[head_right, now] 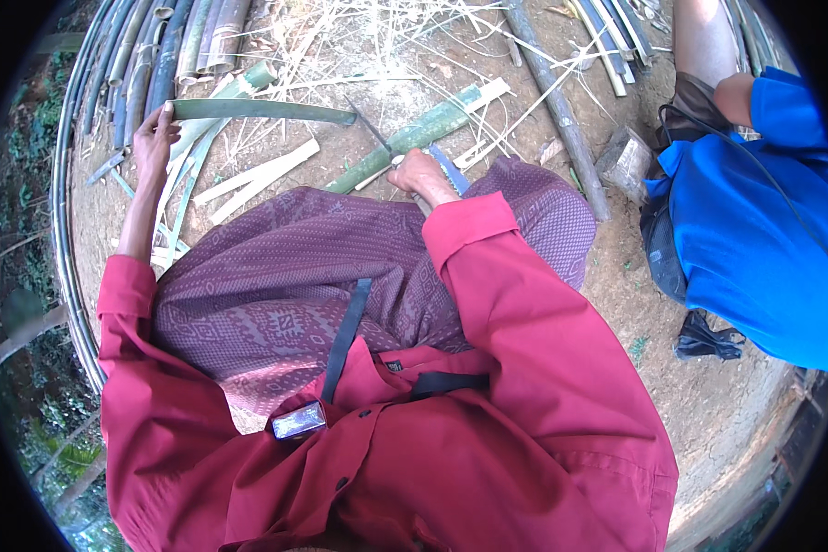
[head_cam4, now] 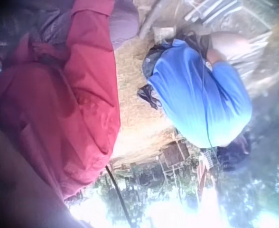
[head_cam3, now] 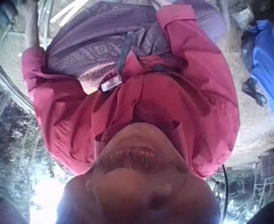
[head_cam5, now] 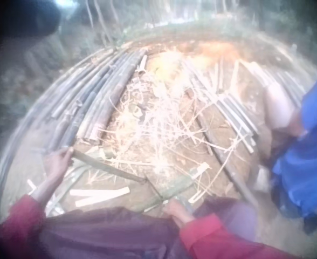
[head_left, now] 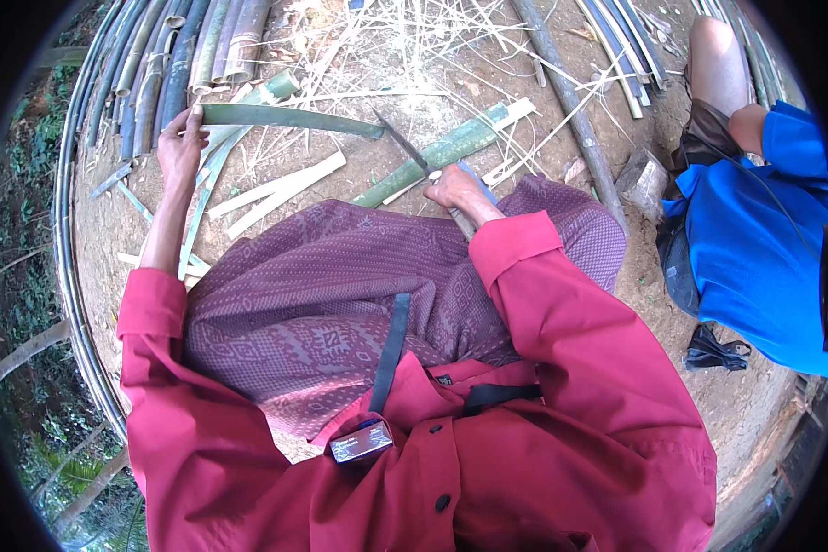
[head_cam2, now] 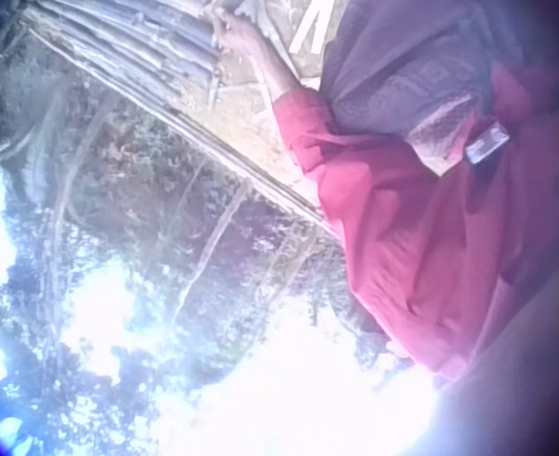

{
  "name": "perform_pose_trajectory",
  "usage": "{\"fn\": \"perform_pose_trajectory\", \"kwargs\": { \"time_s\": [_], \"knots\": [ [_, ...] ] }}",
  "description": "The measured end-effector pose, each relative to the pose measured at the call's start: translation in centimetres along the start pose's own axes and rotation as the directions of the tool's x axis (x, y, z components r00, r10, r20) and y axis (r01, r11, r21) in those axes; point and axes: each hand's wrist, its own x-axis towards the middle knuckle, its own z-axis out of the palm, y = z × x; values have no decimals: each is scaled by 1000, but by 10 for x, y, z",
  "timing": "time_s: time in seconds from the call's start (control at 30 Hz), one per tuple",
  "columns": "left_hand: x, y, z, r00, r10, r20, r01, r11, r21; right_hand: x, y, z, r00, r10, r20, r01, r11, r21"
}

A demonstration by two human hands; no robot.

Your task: The person uses a knife to split a section of bamboo into thin strips. They hold the bamboo piece with one hand and use the knife to slice it lengthwise, separating the material into smaller pieces.

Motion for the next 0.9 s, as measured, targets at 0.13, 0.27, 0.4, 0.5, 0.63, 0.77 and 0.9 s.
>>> {"fn": "perform_pose_trajectory", "kwargs": {
  "time_s": [0.13, 0.27, 0.4, 0.5, 0.63, 0.77, 0.9],
  "knots": [
    [-12, 13, -1, 999, -25, 32, 29, 991, -129, 2, 13, 7, 999, 25, -43, -27, 998, -48],
    [-13, 30, -1, 993, 73, 90, -56, 982, -180, 15, 19, 5, 997, -49, -52, 53, 996, 69],
    [-22, 49, -6, 882, 385, 270, -372, 923, -103, -5, 11, -4, 994, -17, 105, -33, 889, 457],
    [-41, 72, -3, 866, 404, 296, -385, 915, -123, -37, -9, -4, 996, -62, -68, 78, 964, 255],
    [-34, 69, -5, 924, 317, 213, -261, 931, -255, -84, -54, -3, 971, -212, -111, 237, 918, 319],
    [-42, 78, 3, 930, 339, 146, -283, 909, -306, -119, -75, -10, 889, -370, -270, 435, 865, 249],
    [-55, 93, 15, 904, 405, 136, -337, 872, -356, -142, -85, -18, 837, -437, -329, 529, 799, 284]
  ]
}}
